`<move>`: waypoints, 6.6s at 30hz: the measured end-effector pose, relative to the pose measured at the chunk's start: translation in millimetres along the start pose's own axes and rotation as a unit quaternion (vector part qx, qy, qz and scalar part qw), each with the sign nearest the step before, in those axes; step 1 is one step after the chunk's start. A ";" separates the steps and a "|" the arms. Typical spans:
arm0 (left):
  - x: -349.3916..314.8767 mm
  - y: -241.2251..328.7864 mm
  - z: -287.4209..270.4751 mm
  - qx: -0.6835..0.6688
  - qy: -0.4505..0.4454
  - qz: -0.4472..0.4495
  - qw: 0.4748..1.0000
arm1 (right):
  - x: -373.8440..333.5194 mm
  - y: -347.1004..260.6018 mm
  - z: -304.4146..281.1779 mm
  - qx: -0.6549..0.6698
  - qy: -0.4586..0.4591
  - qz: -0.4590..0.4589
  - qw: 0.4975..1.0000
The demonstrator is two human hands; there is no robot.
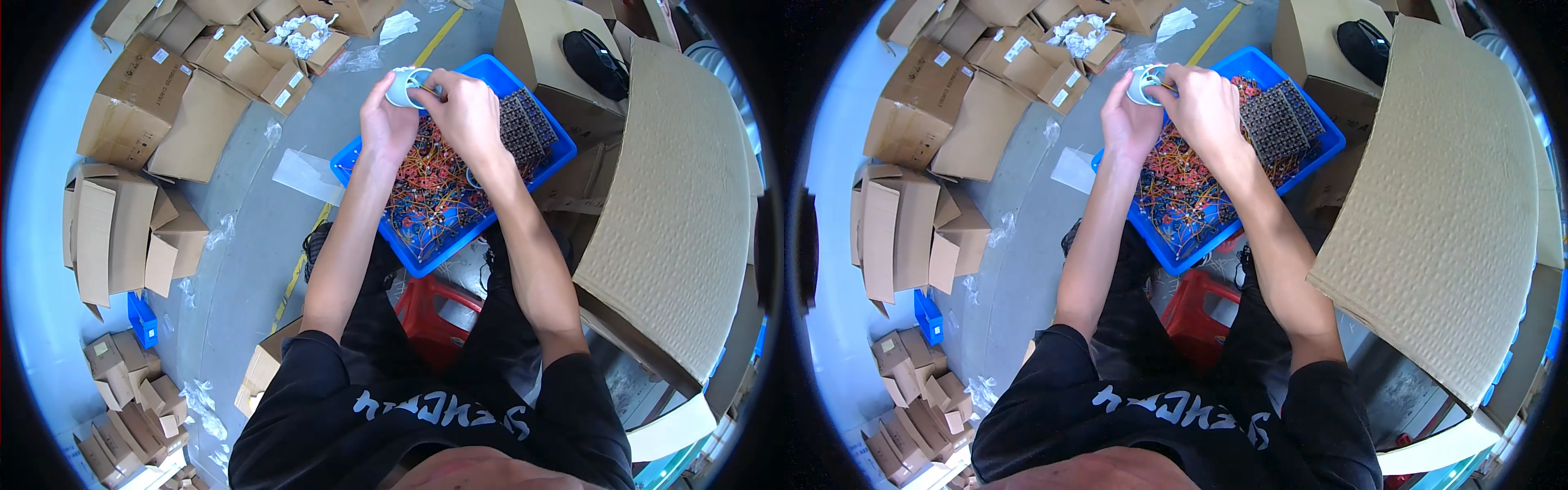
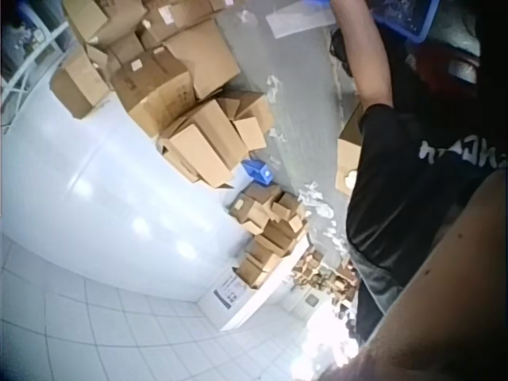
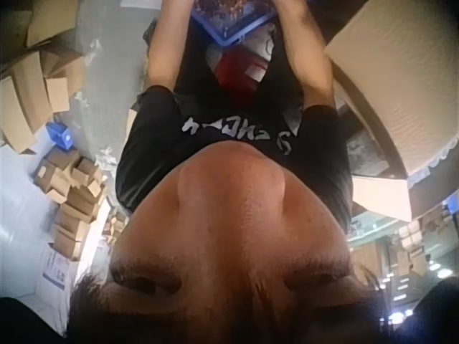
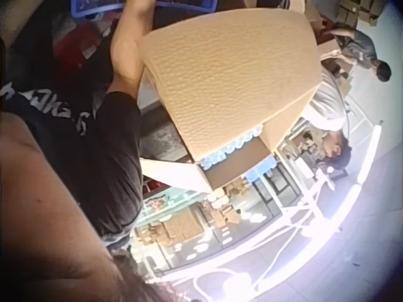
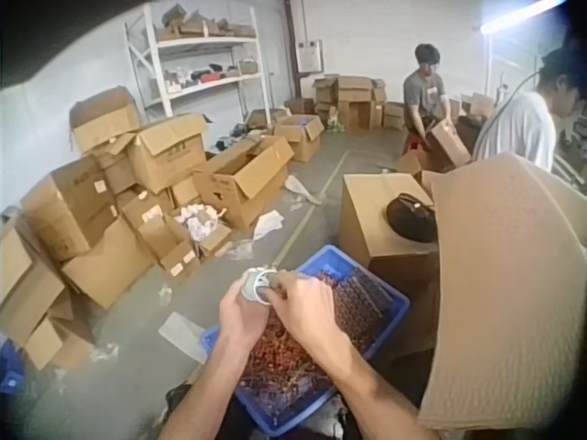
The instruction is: Manually assemble components into plastic containers and pack them into a cardboard shipping box.
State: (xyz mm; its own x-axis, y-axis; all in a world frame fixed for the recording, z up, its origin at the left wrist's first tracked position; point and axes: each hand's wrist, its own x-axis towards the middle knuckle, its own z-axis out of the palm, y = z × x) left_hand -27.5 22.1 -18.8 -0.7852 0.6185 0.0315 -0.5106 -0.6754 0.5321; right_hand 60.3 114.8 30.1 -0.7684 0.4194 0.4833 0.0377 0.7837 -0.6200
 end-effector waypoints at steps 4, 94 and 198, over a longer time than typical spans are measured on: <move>-2.3 4.8 2.1 0.004 -0.033 -0.059 0.998 | 0.8 0.2 3.3 -0.021 -0.012 -0.001 1.000; 6.9 7.1 -14.9 0.034 0.015 -0.102 0.994 | -9.6 -0.3 6.9 -0.010 0.012 -0.068 0.998; 4.6 -8.3 -9.0 0.504 -0.172 -0.003 0.846 | -3.1 88.0 -4.8 -0.002 -0.230 0.050 0.972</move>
State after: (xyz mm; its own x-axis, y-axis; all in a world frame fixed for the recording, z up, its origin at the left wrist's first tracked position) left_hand -30.0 27.0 -30.6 -0.5468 0.8181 0.1780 0.1798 -0.0929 0.9793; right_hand 69.0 184.7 -23.1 -0.9651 0.2448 0.0926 0.1289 0.7523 -0.6461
